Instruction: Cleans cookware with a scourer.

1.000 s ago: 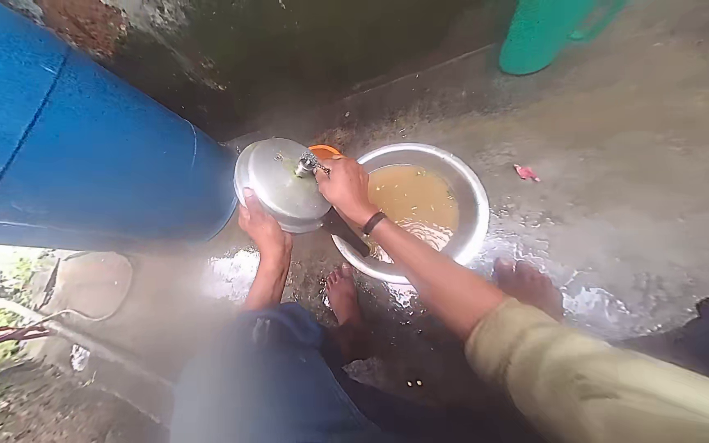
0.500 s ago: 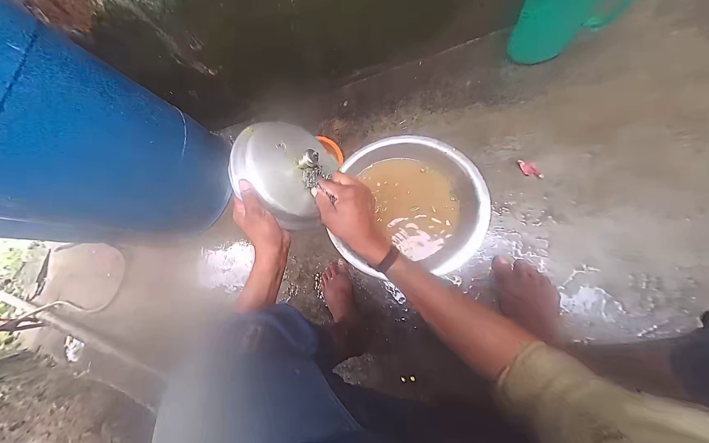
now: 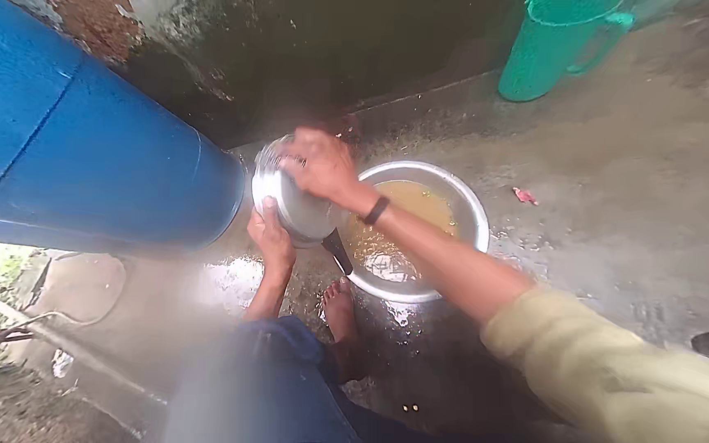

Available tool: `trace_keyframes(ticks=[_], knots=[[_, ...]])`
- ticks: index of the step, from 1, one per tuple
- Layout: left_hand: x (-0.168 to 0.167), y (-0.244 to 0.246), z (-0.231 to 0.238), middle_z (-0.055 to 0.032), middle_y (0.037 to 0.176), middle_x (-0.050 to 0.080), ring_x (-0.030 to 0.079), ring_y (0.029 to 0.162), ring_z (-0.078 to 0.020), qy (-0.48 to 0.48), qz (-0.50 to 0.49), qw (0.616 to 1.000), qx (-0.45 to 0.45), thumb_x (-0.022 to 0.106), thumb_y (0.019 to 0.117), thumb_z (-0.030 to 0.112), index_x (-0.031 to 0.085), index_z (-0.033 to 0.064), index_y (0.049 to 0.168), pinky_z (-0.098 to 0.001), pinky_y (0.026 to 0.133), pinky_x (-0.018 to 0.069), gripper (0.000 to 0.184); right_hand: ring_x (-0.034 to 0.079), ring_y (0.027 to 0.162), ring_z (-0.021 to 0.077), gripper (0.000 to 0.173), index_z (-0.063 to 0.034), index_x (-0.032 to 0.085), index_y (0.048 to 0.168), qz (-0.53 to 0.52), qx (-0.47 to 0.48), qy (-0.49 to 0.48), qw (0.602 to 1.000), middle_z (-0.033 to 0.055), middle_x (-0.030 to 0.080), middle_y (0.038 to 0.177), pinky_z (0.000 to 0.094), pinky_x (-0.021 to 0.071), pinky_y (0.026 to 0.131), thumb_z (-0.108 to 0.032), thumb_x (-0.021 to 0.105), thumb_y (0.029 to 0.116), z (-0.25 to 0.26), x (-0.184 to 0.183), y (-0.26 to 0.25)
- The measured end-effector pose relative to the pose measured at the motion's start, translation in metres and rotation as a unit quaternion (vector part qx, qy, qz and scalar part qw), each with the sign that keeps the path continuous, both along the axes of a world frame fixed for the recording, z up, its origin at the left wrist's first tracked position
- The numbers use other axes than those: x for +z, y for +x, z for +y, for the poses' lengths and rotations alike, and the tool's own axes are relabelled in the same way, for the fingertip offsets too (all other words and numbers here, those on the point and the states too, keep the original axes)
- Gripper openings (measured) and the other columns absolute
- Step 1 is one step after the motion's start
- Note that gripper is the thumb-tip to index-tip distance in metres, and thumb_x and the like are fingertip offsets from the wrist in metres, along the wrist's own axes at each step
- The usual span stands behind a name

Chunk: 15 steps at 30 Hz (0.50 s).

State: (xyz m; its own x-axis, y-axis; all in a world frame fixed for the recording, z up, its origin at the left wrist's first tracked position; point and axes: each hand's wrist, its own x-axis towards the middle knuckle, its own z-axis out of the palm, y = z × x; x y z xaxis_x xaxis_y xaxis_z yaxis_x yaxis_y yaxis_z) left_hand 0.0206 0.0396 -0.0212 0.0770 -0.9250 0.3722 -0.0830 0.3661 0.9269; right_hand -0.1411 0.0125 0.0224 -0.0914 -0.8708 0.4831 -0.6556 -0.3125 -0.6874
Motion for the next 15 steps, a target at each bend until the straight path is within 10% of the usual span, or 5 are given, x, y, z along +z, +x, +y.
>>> trace_keyframes(ticks=[2, 6, 12, 15], knots=[[-0.005, 0.003, 0.003, 0.0021, 0.081, 0.068, 0.069, 0.075, -0.0090, 0.008, -0.004, 1.000, -0.021, 0.050, 0.1073, 0.039, 0.064, 0.0105, 0.102, -0.0316, 0.070, 0.0609, 0.033, 0.064, 0.085, 0.0218, 0.026, -0.0321, 0.079, 0.114, 0.016, 0.045, -0.071, 0.996, 0.0040, 0.065, 0.094, 0.0449, 0.0502, 0.065, -0.039, 0.060, 0.0964, 0.016, -0.005, 0.017], [-0.001, 0.010, 0.011, 0.0029, 0.076, 0.069, 0.070, 0.070, -0.0083, -0.012, -0.049, 0.998, -0.032, 0.054, 0.1036, 0.045, 0.066, 0.0099, 0.097, -0.0308, 0.065, 0.0614, 0.037, 0.068, 0.103, 0.0277, 0.033, -0.0262, 0.078, 0.117, -0.036, -0.020, 0.089, 0.995, 0.0069, 0.071, 0.111, 0.0583, 0.0541, 0.083, -0.046, 0.058, 0.0983, -0.015, 0.005, -0.022], [-0.002, 0.001, 0.006, 0.0045, 0.078, 0.067, 0.068, 0.074, -0.0066, -0.030, -0.018, 0.998, -0.054, 0.050, 0.1067, 0.039, 0.065, 0.0107, 0.097, -0.0297, 0.071, 0.0603, 0.033, 0.060, 0.094, 0.0252, 0.032, -0.0245, 0.079, 0.102, 0.041, 0.028, -0.141, 0.989, 0.0036, 0.063, 0.090, 0.0440, 0.0475, 0.075, -0.051, 0.062, 0.0941, 0.009, 0.006, 0.010], [-0.001, 0.005, 0.008, 0.0040, 0.077, 0.068, 0.069, 0.072, -0.0070, -0.026, -0.034, 0.998, -0.047, 0.051, 0.1059, 0.037, 0.065, 0.0098, 0.098, -0.0301, 0.068, 0.0613, 0.032, 0.059, 0.114, 0.0318, 0.038, -0.0227, 0.079, 0.109, -0.002, -0.004, -0.029, 1.000, 0.0083, 0.068, 0.108, 0.0562, 0.0455, 0.091, -0.052, 0.056, 0.0998, -0.014, 0.000, -0.022]])
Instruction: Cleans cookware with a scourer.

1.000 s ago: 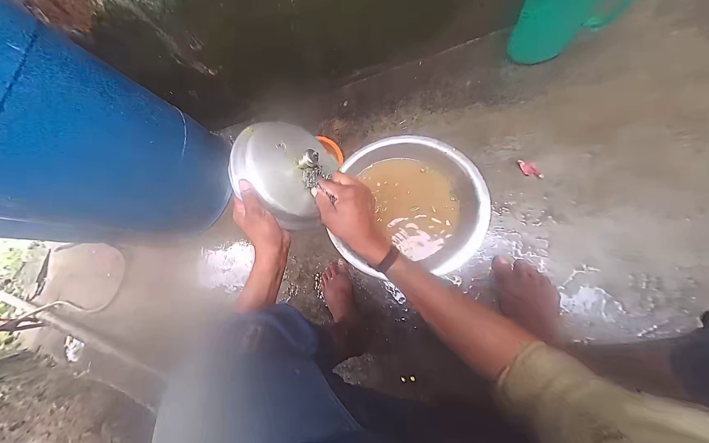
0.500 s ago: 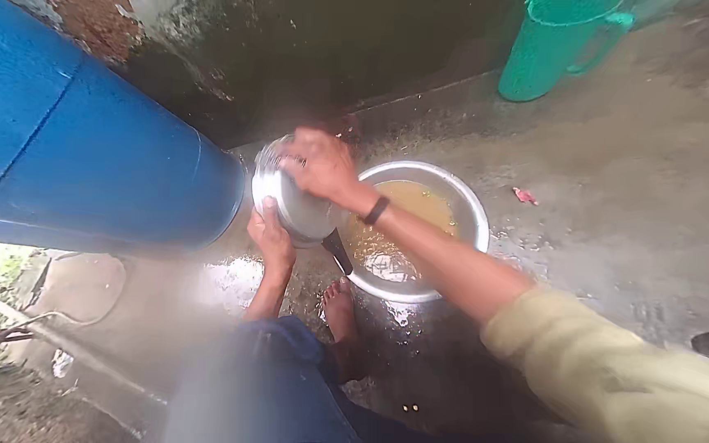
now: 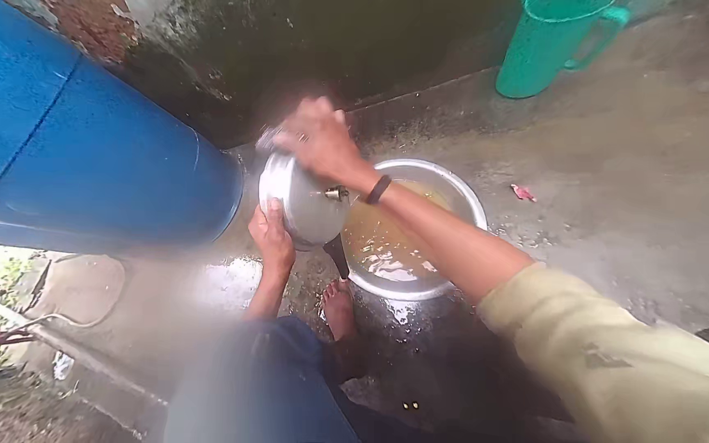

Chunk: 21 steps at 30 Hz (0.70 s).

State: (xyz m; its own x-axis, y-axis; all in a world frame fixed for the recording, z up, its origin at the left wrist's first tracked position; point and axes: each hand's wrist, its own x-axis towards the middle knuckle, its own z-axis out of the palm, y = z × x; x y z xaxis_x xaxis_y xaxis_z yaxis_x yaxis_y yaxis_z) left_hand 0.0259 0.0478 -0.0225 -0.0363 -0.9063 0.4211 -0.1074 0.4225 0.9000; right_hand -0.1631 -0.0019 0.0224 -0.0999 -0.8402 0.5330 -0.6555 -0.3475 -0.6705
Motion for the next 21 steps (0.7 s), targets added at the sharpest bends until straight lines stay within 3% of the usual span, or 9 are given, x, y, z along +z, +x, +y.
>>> trace_keyframes(ticks=[2, 4, 6, 8, 10, 13, 17, 19, 21], knots=[[0.001, 0.003, 0.002, 0.0050, 0.076, 0.068, 0.069, 0.071, -0.0060, -0.014, -0.012, 1.000, -0.007, 0.053, 0.1044, 0.041, 0.065, 0.0094, 0.097, -0.0291, 0.068, 0.0613, 0.035, 0.058, 0.115, 0.0305, 0.034, -0.0198, 0.080, 0.108, -0.069, -0.012, 0.032, 0.997, 0.0089, 0.067, 0.111, 0.0556, 0.0466, 0.093, -0.046, 0.058, 0.0989, -0.022, -0.017, -0.024], [0.001, 0.003, -0.002, 0.0044, 0.076, 0.069, 0.070, 0.073, -0.0062, -0.011, -0.021, 1.000, -0.019, 0.054, 0.1033, 0.047, 0.065, 0.0083, 0.097, -0.0292, 0.070, 0.0617, 0.041, 0.059, 0.112, 0.0282, 0.026, -0.0162, 0.081, 0.104, -0.096, 0.024, -0.041, 0.994, 0.0078, 0.068, 0.108, 0.0522, 0.0495, 0.092, -0.036, 0.067, 0.0954, -0.013, -0.020, -0.017], [-0.005, -0.002, -0.004, 0.0040, 0.078, 0.070, 0.070, 0.074, -0.0069, 0.005, -0.017, 1.000, -0.020, 0.055, 0.1017, 0.051, 0.066, 0.0090, 0.099, -0.0297, 0.070, 0.0619, 0.043, 0.058, 0.113, 0.0267, 0.021, -0.0184, 0.082, 0.103, -0.062, 0.104, -0.109, 0.987, 0.0057, 0.068, 0.109, 0.0516, 0.0449, 0.093, -0.032, 0.068, 0.0947, 0.002, -0.016, 0.001], [-0.009, 0.000, 0.004, 0.0027, 0.080, 0.070, 0.071, 0.075, -0.0086, 0.035, -0.017, 0.999, -0.016, 0.056, 0.1016, 0.051, 0.066, 0.0092, 0.101, -0.0316, 0.070, 0.0623, 0.043, 0.057, 0.114, 0.0260, 0.024, -0.0191, 0.081, 0.105, -0.054, 0.136, -0.089, 0.985, 0.0041, 0.067, 0.110, 0.0527, 0.0412, 0.094, -0.034, 0.064, 0.0974, 0.000, -0.024, 0.001], [-0.002, 0.000, -0.002, 0.0035, 0.079, 0.070, 0.071, 0.074, -0.0077, 0.016, -0.017, 1.000, -0.009, 0.055, 0.1026, 0.047, 0.066, 0.0087, 0.100, -0.0305, 0.070, 0.0623, 0.040, 0.058, 0.117, 0.0293, 0.027, -0.0131, 0.081, 0.106, -0.099, 0.102, -0.055, 0.988, 0.0077, 0.070, 0.112, 0.0562, 0.0436, 0.098, -0.031, 0.062, 0.0977, -0.027, -0.033, -0.025], [0.003, 0.002, -0.004, 0.0036, 0.081, 0.071, 0.071, 0.076, -0.0077, 0.000, 0.001, 1.000, -0.023, 0.052, 0.1042, 0.045, 0.065, 0.0095, 0.101, -0.0304, 0.072, 0.0624, 0.039, 0.058, 0.116, 0.0308, 0.026, -0.0066, 0.078, 0.111, -0.144, 0.053, -0.051, 0.987, 0.0135, 0.067, 0.116, 0.0488, 0.0470, 0.101, -0.023, 0.061, 0.1002, -0.024, -0.041, -0.035], [-0.007, -0.007, 0.001, 0.0022, 0.082, 0.071, 0.071, 0.076, -0.0097, 0.038, 0.005, 0.998, -0.047, 0.057, 0.1008, 0.053, 0.067, 0.0105, 0.101, -0.0330, 0.072, 0.0624, 0.043, 0.059, 0.113, 0.0274, 0.021, -0.0185, 0.079, 0.102, 0.017, 0.131, -0.161, 0.978, 0.0059, 0.068, 0.111, 0.0514, 0.0436, 0.095, -0.030, 0.063, 0.0974, 0.015, -0.013, 0.012], [-0.003, -0.008, 0.000, 0.0012, 0.082, 0.071, 0.071, 0.076, -0.0102, 0.040, 0.004, 0.998, -0.050, 0.056, 0.1020, 0.048, 0.066, 0.0086, 0.102, -0.0331, 0.072, 0.0629, 0.041, 0.059, 0.116, 0.0262, 0.025, -0.0181, 0.079, 0.108, 0.029, 0.149, -0.114, 0.982, 0.0057, 0.068, 0.115, 0.0520, 0.0439, 0.096, -0.033, 0.060, 0.1002, 0.002, -0.009, 0.002], [0.003, -0.003, -0.001, 0.0058, 0.078, 0.070, 0.071, 0.073, -0.0061, 0.004, -0.012, 0.999, -0.042, 0.056, 0.1026, 0.044, 0.065, 0.0106, 0.098, -0.0287, 0.069, 0.0624, 0.035, 0.060, 0.121, 0.0285, 0.027, -0.0073, 0.077, 0.111, -0.067, 0.126, -0.054, 0.988, 0.0130, 0.068, 0.120, 0.0528, 0.0473, 0.103, -0.026, 0.060, 0.1009, -0.019, -0.015, -0.028]])
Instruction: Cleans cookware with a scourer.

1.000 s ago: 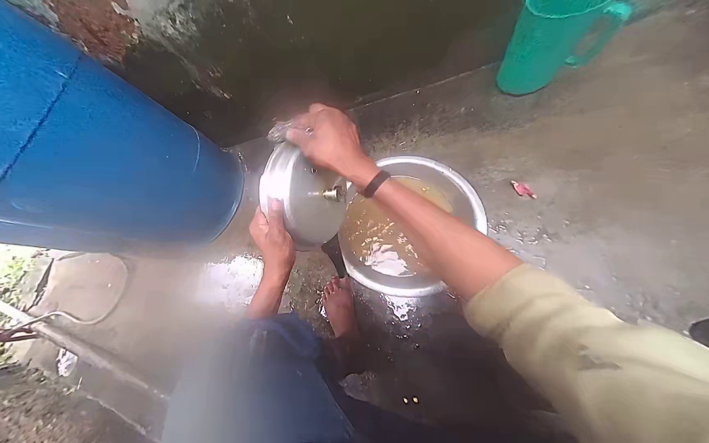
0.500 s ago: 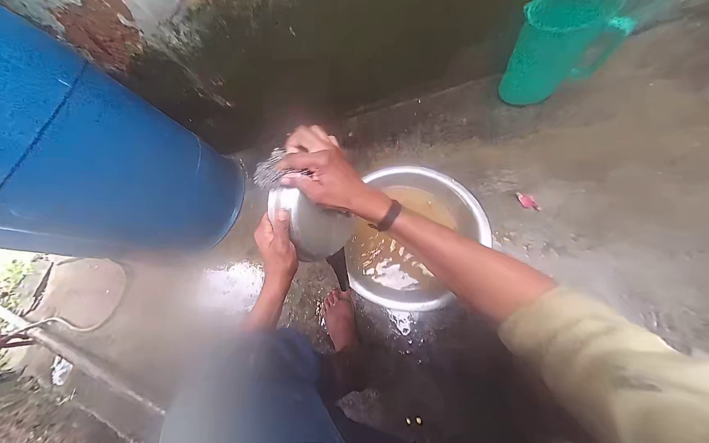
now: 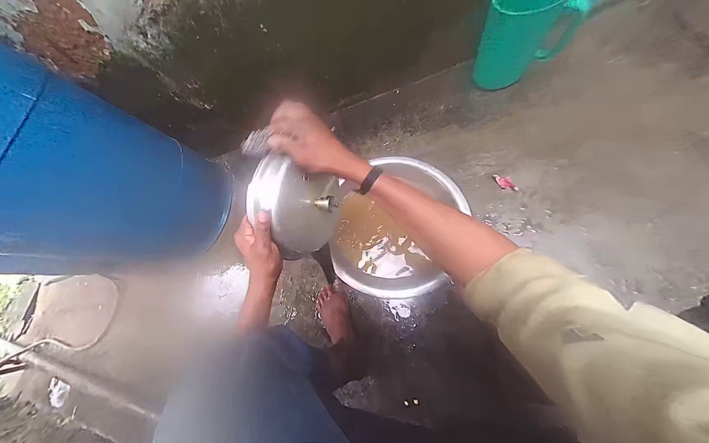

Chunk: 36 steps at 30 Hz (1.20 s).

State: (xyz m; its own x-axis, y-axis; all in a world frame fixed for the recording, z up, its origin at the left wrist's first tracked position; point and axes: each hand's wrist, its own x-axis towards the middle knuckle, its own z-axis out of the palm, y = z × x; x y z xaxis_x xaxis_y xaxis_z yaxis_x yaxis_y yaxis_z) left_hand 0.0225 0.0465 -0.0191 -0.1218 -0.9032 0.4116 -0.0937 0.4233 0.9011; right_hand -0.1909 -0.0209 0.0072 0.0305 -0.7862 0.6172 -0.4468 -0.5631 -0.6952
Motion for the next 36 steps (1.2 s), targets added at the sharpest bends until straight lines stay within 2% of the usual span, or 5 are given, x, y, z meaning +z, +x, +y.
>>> trace_keyframes(ticks=[12, 17, 23, 28, 36], knots=[[0.004, 0.012, 0.004, 0.0042, 0.084, 0.072, 0.072, 0.080, -0.0078, -0.001, 0.023, 0.999, -0.041, 0.056, 0.1018, 0.050, 0.066, 0.0111, 0.103, -0.0305, 0.075, 0.0625, 0.041, 0.061, 0.125, 0.0190, 0.027, 0.0021, 0.071, 0.120, -0.112, 0.080, -0.004, 0.991, 0.0152, 0.065, 0.133, 0.0349, 0.0497, 0.108, -0.011, 0.055, 0.1018, 0.008, -0.013, -0.022], [-0.005, 0.004, 0.005, 0.0058, 0.076, 0.069, 0.069, 0.070, -0.0069, 0.012, -0.008, 0.999, -0.042, 0.062, 0.0967, 0.057, 0.067, 0.0149, 0.092, -0.0297, 0.066, 0.0609, 0.043, 0.064, 0.123, 0.0153, 0.025, -0.0134, 0.077, 0.112, 0.125, 0.106, -0.146, 0.976, -0.0005, 0.071, 0.129, 0.0434, 0.0455, 0.110, -0.022, 0.056, 0.1013, 0.040, 0.010, 0.025], [0.001, 0.015, 0.002, 0.0064, 0.081, 0.072, 0.071, 0.075, -0.0067, -0.023, 0.014, 0.998, -0.050, 0.061, 0.0978, 0.055, 0.067, 0.0159, 0.098, -0.0296, 0.070, 0.0624, 0.039, 0.069, 0.106, 0.0120, 0.025, -0.0009, 0.071, 0.120, -0.126, 0.048, 0.019, 0.991, 0.0101, 0.073, 0.115, 0.0329, 0.0545, 0.097, -0.012, 0.056, 0.1020, 0.018, -0.016, -0.024], [-0.008, 0.009, 0.004, 0.0094, 0.075, 0.070, 0.069, 0.070, -0.0038, -0.006, -0.021, 0.998, -0.056, 0.064, 0.0940, 0.060, 0.067, 0.0183, 0.091, -0.0267, 0.066, 0.0603, 0.042, 0.065, 0.121, 0.0155, 0.024, -0.0121, 0.078, 0.112, 0.062, 0.140, -0.112, 0.982, 0.0006, 0.073, 0.126, 0.0416, 0.0482, 0.109, -0.014, 0.059, 0.0972, 0.042, 0.009, 0.015], [0.002, 0.010, -0.003, 0.0081, 0.078, 0.072, 0.071, 0.073, -0.0057, -0.040, -0.010, 0.996, -0.082, 0.062, 0.0955, 0.058, 0.068, 0.0162, 0.094, -0.0286, 0.069, 0.0624, 0.043, 0.066, 0.121, 0.0163, 0.027, -0.0021, 0.074, 0.117, -0.053, 0.085, -0.064, 0.993, 0.0085, 0.072, 0.126, 0.0381, 0.0518, 0.108, -0.003, 0.056, 0.0971, 0.040, -0.001, -0.013]])
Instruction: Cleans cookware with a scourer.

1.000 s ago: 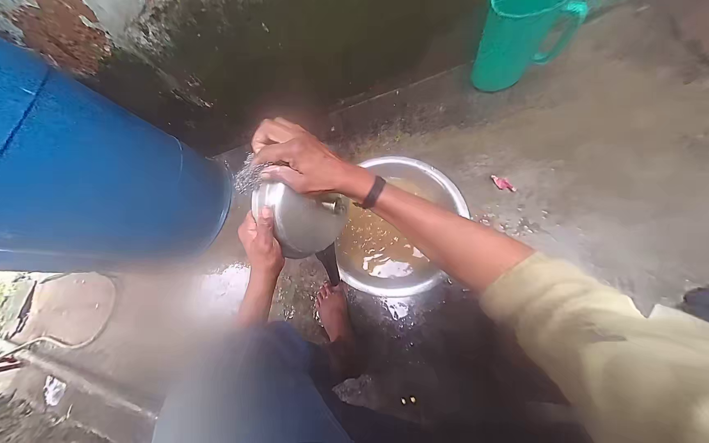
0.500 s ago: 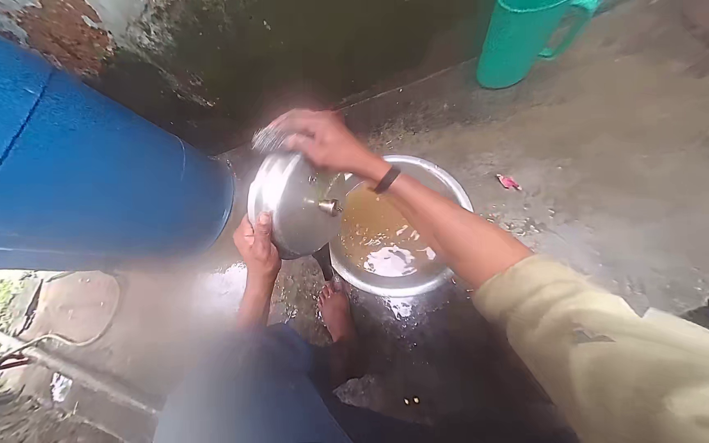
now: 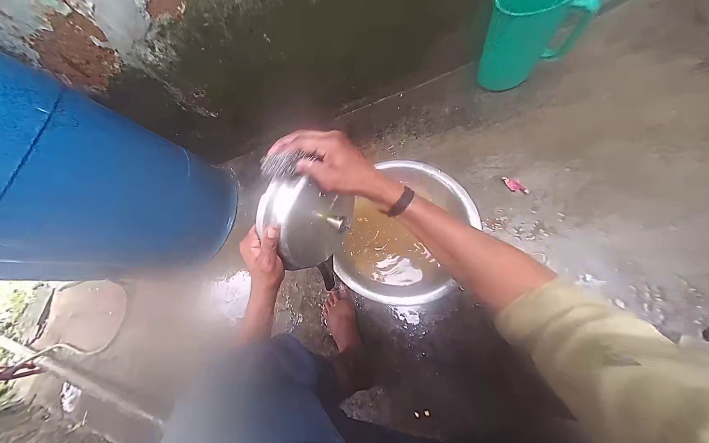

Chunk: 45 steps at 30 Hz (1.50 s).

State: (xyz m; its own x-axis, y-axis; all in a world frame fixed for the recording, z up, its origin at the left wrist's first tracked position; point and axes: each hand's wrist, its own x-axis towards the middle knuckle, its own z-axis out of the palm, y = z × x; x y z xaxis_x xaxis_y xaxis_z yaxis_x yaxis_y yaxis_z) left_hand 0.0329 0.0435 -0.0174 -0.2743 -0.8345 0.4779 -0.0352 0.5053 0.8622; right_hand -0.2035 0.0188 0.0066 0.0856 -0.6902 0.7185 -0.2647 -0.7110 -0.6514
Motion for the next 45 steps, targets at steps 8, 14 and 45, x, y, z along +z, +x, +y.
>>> trace_keyframes(ticks=[8, 14, 45], knots=[[0.003, 0.007, 0.010, 0.0080, 0.081, 0.072, 0.071, 0.075, -0.0058, -0.002, 0.010, 1.000, 0.006, 0.062, 0.0955, 0.059, 0.069, 0.0173, 0.096, -0.0290, 0.071, 0.0623, 0.043, 0.068, 0.109, 0.0097, 0.026, 0.0011, 0.069, 0.122, -0.110, -0.019, 0.087, 0.990, 0.0103, 0.072, 0.119, 0.0306, 0.0541, 0.099, -0.006, 0.056, 0.1001, -0.004, -0.024, -0.020], [-0.004, 0.004, 0.010, 0.0082, 0.076, 0.071, 0.070, 0.070, -0.0051, 0.009, -0.017, 1.000, -0.002, 0.063, 0.0941, 0.060, 0.068, 0.0165, 0.091, -0.0283, 0.067, 0.0613, 0.044, 0.066, 0.122, 0.0155, 0.029, -0.0081, 0.078, 0.113, 0.071, 0.071, -0.065, 0.993, 0.0029, 0.074, 0.125, 0.0443, 0.0422, 0.116, -0.007, 0.055, 0.0946, 0.009, 0.011, 0.017], [0.010, 0.002, 0.007, -0.0079, 0.107, 0.070, 0.070, 0.104, -0.0200, 0.067, 0.185, 0.973, 0.120, 0.036, 0.1122, 0.032, 0.059, 0.0067, 0.120, -0.0445, 0.095, 0.0587, 0.035, 0.047, 0.145, 0.0271, 0.033, 0.0016, 0.065, 0.132, -0.157, -0.243, 0.080, 0.954, 0.0166, 0.050, 0.155, 0.0431, 0.0445, 0.118, -0.005, 0.049, 0.1031, 0.102, -0.082, 0.166]])
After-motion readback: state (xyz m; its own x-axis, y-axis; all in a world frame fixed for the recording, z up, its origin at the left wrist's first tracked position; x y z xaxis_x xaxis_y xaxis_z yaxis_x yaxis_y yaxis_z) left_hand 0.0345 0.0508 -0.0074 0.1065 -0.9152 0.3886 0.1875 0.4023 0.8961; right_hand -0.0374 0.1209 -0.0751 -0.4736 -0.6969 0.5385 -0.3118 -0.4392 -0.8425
